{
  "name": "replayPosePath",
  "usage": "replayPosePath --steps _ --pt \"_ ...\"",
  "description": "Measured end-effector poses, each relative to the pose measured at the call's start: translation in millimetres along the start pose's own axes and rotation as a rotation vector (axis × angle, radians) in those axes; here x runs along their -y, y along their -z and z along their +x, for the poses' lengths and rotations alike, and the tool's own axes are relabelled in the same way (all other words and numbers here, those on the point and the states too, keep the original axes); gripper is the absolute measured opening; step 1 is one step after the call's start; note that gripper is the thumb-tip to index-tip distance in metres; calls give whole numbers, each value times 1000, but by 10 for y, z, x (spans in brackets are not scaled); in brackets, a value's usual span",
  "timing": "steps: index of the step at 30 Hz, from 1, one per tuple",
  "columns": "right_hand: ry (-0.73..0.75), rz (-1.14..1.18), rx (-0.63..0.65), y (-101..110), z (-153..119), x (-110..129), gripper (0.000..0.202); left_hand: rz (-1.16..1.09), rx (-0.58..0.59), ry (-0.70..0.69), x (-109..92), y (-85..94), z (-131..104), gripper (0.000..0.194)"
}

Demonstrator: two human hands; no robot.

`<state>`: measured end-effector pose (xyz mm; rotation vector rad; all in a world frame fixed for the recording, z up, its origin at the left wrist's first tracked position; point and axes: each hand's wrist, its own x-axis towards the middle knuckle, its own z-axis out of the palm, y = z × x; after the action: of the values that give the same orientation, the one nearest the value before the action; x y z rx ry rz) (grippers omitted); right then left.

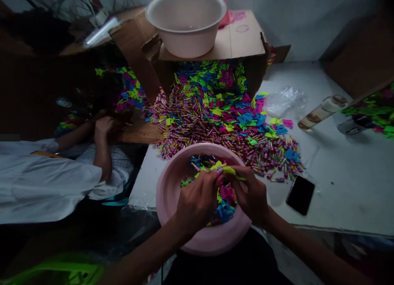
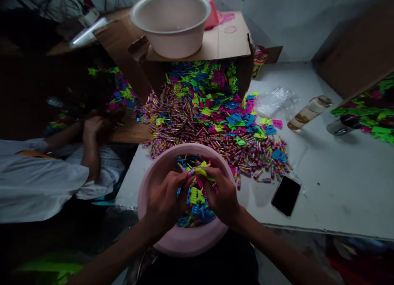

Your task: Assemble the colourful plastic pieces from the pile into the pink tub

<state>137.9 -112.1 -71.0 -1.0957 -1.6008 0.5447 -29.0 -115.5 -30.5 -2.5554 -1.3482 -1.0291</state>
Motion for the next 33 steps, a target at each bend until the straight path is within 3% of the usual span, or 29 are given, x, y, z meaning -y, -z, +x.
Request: replayPosePath --steps 3,9,15,20,24,30,33 --pt "16 30 -10 -13 19 54 29 -35 -80 -6 -39 -19 34 19" --pt "7 52 18 66 56 52 33 -203 -12 97 -40 57 134 15" --pt "138 89 20 93 61 106 46 -62 -126 94 -219 78 43 28" --pt "188 117 -6 61 63 61 49 -9 -194 187 -353 131 55 23" --pt "258 78 71 68 41 -38 49 -186 3 258 -267 273 108 19" --pt "264 101 196 102 -24 -112 46 -514 411 294 79 441 214 7" --pt "234 128 239 106 -40 -132 44 -548 502 300 199 448 271 6"
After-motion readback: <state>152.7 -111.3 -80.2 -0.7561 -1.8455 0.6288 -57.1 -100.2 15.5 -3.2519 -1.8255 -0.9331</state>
